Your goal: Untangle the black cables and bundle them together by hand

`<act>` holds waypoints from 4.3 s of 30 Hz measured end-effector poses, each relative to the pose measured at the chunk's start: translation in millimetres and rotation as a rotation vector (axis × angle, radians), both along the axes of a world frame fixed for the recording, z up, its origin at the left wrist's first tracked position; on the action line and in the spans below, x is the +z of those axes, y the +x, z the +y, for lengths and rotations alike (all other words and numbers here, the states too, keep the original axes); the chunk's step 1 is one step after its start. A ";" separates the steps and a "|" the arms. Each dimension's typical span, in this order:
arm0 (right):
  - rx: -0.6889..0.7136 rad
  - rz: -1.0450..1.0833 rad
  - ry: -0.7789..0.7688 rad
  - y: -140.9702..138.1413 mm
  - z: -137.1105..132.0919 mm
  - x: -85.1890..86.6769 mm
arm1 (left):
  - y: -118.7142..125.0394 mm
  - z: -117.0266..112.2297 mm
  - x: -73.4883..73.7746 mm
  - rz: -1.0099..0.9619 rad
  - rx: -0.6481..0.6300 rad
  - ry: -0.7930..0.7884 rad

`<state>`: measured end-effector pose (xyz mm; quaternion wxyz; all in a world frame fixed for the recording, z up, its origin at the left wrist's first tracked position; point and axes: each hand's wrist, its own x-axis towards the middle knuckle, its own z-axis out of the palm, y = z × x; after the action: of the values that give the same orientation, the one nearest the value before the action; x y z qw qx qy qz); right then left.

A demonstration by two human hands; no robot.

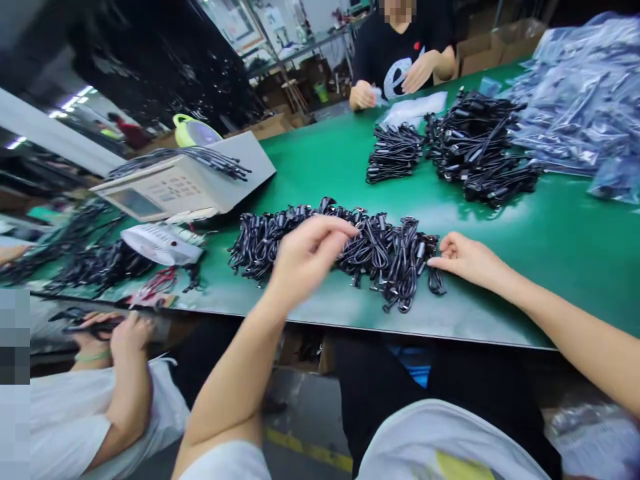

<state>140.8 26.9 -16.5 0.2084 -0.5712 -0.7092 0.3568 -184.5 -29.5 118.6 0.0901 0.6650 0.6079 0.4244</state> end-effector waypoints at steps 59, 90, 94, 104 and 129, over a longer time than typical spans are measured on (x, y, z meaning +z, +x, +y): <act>0.089 0.783 -0.563 40.5 -27.2 29.9 | 176.8 45.0 -102.6 -1.250 -0.576 -0.684; 0.182 0.605 -0.455 36.8 -25.7 32.0 | 180.2 38.1 -98.1 -0.971 -0.562 -0.605; 0.182 0.597 -0.454 36.8 -25.8 31.2 | 180.0 38.5 -98.0 -0.968 -0.555 -0.610; 0.193 0.477 -0.376 41.3 -19.9 33.9 | 180.6 35.3 -93.0 -0.854 -0.614 -0.641; -0.273 0.717 -0.067 61.0 -5.0 56.4 | 191.4 20.6 -105.6 -0.919 -0.805 -1.001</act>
<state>201.8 22.0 39.9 0.4699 -0.5061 -0.4966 0.5259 6.9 -8.9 13.0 0.7675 0.4722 0.3411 0.2675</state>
